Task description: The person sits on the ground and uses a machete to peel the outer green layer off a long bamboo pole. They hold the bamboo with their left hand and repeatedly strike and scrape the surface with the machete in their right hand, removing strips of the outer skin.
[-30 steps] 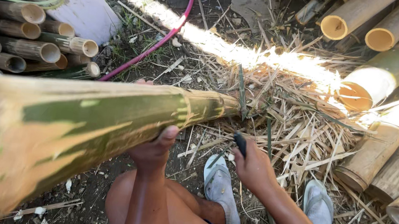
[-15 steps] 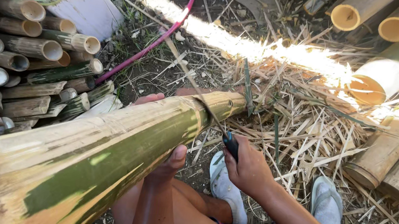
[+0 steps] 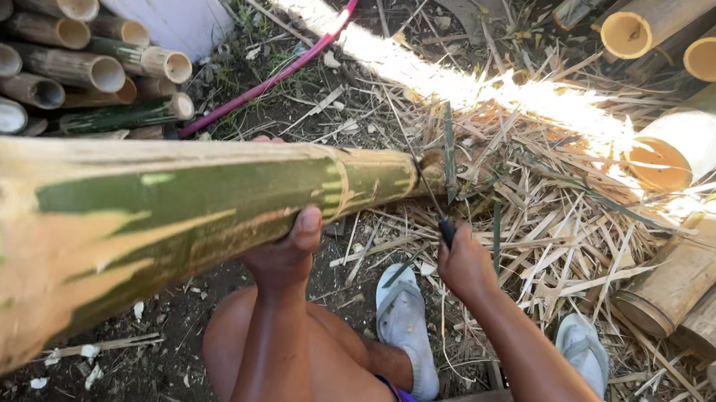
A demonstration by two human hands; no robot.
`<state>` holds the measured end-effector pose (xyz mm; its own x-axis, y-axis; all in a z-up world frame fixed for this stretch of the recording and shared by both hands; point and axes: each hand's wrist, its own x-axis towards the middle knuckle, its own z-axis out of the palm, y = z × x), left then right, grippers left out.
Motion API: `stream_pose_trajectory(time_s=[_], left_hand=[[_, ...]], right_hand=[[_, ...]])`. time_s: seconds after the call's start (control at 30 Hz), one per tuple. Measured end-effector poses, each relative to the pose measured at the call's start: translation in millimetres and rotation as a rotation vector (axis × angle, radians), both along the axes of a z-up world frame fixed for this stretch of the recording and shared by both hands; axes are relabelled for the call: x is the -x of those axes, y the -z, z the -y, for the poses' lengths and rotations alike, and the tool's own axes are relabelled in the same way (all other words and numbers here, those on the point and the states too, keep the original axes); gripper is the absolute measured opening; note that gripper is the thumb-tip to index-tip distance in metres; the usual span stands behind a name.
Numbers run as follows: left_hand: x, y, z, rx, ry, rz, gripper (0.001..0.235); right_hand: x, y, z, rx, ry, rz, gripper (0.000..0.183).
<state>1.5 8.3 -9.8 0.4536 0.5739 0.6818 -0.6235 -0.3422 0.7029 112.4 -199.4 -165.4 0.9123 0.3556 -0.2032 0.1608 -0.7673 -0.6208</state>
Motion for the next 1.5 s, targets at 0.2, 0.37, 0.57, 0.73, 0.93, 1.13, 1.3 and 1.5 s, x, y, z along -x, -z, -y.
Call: stream_pose_trajectory(time_s=[0.2,0.37,0.57,0.73,0.93,1.13,1.3,1.5], left_hand=[[-3,-4,-12,0.059,0.037,-0.020,0.084],[2,-3,-12,0.066,-0.013,-0.044,0.083],[-1,4,-6,0.134,-0.035,-0.059,0.079],[-4,1,1,0.136,-0.016,-0.066,0.076],[-20,-16,-17,0.010,0.000,-0.197,0.074],[-47,-22,-92,0.078,0.412,-0.381,0.075],[-98,56,-49,-0.121,0.012,-0.133,0.101],[-115,68,-39,0.142,0.095,-0.029,0.101]], right_hand=[[17,8,8,-0.225,-0.138,0.169,0.035],[-21,32,12,0.033,0.074,-0.207,0.028],[32,-30,-13,-0.126,-0.054,0.034,0.038],[36,-3,-30,-0.261,-0.060,0.099,0.043],[-44,145,20,0.026,0.179,-0.247,0.038],[12,194,49,-0.208,0.243,-0.122,0.045],[19,137,51,-0.127,0.240,-0.198,0.042],[-24,102,32,-0.053,-0.015,-0.011,0.055]])
